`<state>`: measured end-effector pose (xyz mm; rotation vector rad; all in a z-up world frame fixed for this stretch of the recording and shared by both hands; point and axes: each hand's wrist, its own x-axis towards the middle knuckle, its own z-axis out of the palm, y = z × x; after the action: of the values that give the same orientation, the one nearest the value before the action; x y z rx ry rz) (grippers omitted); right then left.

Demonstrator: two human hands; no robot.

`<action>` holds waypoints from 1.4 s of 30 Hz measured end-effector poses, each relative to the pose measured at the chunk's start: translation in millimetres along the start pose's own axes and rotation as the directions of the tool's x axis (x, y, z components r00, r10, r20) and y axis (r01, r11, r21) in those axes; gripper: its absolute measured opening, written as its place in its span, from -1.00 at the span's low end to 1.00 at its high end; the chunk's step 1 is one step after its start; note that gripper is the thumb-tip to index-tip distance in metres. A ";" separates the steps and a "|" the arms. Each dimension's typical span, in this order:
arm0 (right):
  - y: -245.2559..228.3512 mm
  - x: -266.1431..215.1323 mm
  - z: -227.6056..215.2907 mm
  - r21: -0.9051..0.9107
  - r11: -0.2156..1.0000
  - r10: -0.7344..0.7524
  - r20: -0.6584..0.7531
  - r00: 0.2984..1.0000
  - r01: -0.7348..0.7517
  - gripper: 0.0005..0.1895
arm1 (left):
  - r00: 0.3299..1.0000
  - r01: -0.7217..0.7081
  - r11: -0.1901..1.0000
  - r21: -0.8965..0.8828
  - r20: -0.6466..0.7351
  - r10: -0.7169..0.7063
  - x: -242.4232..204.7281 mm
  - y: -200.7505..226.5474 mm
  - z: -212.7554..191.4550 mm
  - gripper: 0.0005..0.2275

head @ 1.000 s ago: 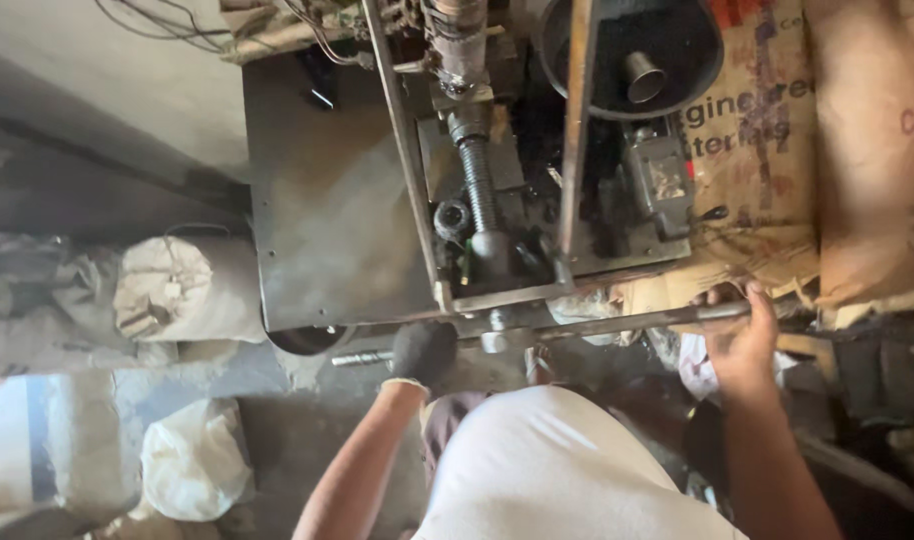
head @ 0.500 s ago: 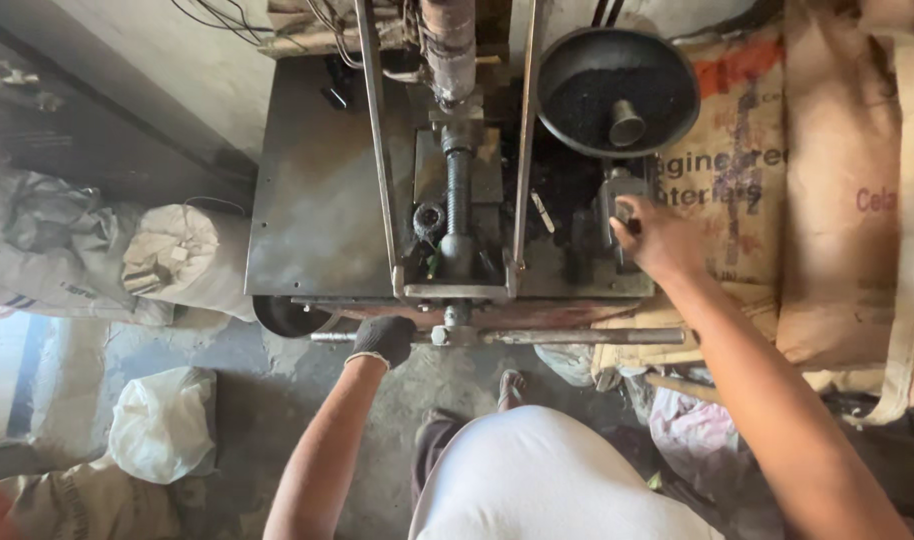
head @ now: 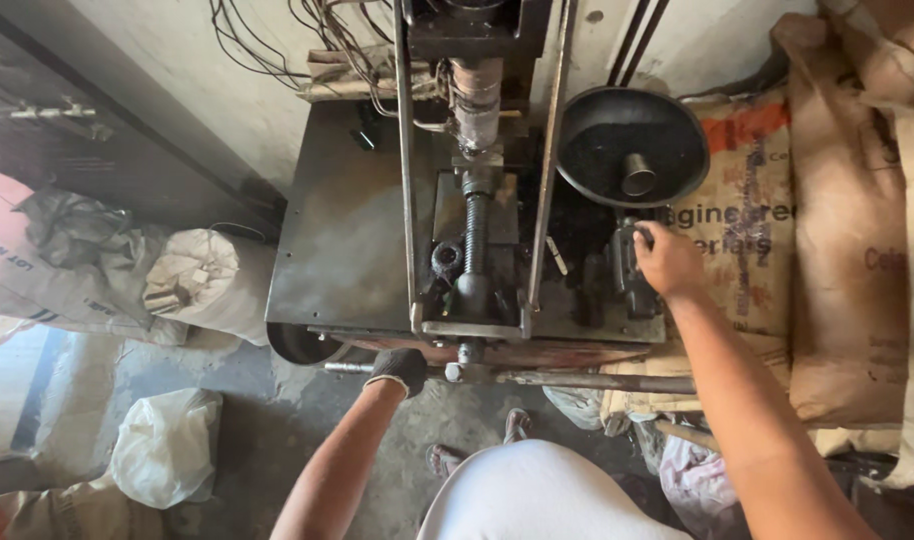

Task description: The person operates a manual press machine by placing small metal pieces into a mold, pulling a lever to activate the press, and removing the pressed pieces. The person repeats this cycle multiple times, handling the metal pieces and operating the lever with both hands.

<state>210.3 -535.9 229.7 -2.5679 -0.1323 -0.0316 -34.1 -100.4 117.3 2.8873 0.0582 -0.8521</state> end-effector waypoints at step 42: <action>-6.4 -6.6 -1.7 -0.042 0.998 -0.054 -0.137 0.989 0.048 -0.69 | 0.980 -0.181 0.957 -0.227 0.040 0.195 -32.8 -1.3 -41.9 -0.72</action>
<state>203.0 -532.0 234.3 -2.5905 -0.1459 -0.2327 -39.2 -93.5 169.8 2.6068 -0.1186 -0.8401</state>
